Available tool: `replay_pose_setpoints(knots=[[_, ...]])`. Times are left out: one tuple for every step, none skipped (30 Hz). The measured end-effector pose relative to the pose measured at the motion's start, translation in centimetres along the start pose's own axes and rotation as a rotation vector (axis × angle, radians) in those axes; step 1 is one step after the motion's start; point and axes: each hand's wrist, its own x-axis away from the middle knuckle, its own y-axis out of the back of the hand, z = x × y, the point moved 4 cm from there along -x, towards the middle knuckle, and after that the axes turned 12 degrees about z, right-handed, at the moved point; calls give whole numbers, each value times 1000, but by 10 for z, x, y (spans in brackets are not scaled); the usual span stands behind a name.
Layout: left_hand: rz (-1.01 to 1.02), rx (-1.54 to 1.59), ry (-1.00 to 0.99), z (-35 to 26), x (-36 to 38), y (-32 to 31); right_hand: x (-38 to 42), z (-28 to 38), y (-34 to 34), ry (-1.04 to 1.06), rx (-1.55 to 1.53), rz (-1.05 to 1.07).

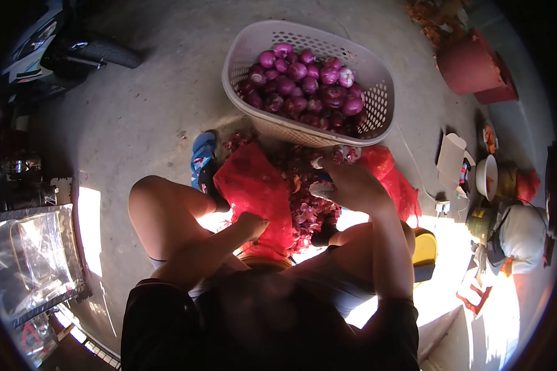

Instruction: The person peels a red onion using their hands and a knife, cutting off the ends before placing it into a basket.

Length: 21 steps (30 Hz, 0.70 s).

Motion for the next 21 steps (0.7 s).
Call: replay_pose_setpoints(knots=[[56,-23,10,4,-3,-6,-4,0,-7,7,-41,50],[-92,112,-22,6,9,7,-8,2,-14,19,-27,76],[-239,244,-53,14,21,24,-12,5,-21,31,-14,100],[-384,375,-86,24,31,41,-15,11,-26,40,-3,125],[-585,487,-240,40,39,53,-15,22,-25,-26,14,134],[-786,599,-398,58,48,64,-19,26,-31,-17,-22,83],[-732,636,-368,59,85,83,-25,26,-41,-5,-56,32],[-677,674,-336,58,129,102,-32,24,-50,9,-91,-18],[-682,692,-304,70,140,107,-42,21,-57,17,-84,-6],[-685,710,-273,81,149,107,-49,21,-54,3,-150,-10],[-803,761,-246,92,159,105,-56,19,-49,-14,-216,-15],[-920,811,-221,103,169,103,-61,17,-45,-34,-282,-20],[-1038,861,-196,109,178,104,-65,14,-45,72,-315,-204],[-1196,830,-86,100,197,108,-67,15,-40,97,-398,-235],[-1351,795,29,80,222,110,-68,18,-34,123,-481,-266],[-1502,755,152,65,239,105,-69,20,-30,152,-565,-293],[-1292,1011,-87,56,226,92,-69,23,-30,221,-613,-316],[-1110,1002,-243,45,212,87,-69,28,-31,278,-654,-299],[-923,987,-393,34,195,83,-66,36,-30,334,-696,-281],[-764,1126,-432,33,174,79,-63,42,-28,393,-736,-264],[-784,1280,-387,38,156,79,-61,47,-31,365,-746,-207]])
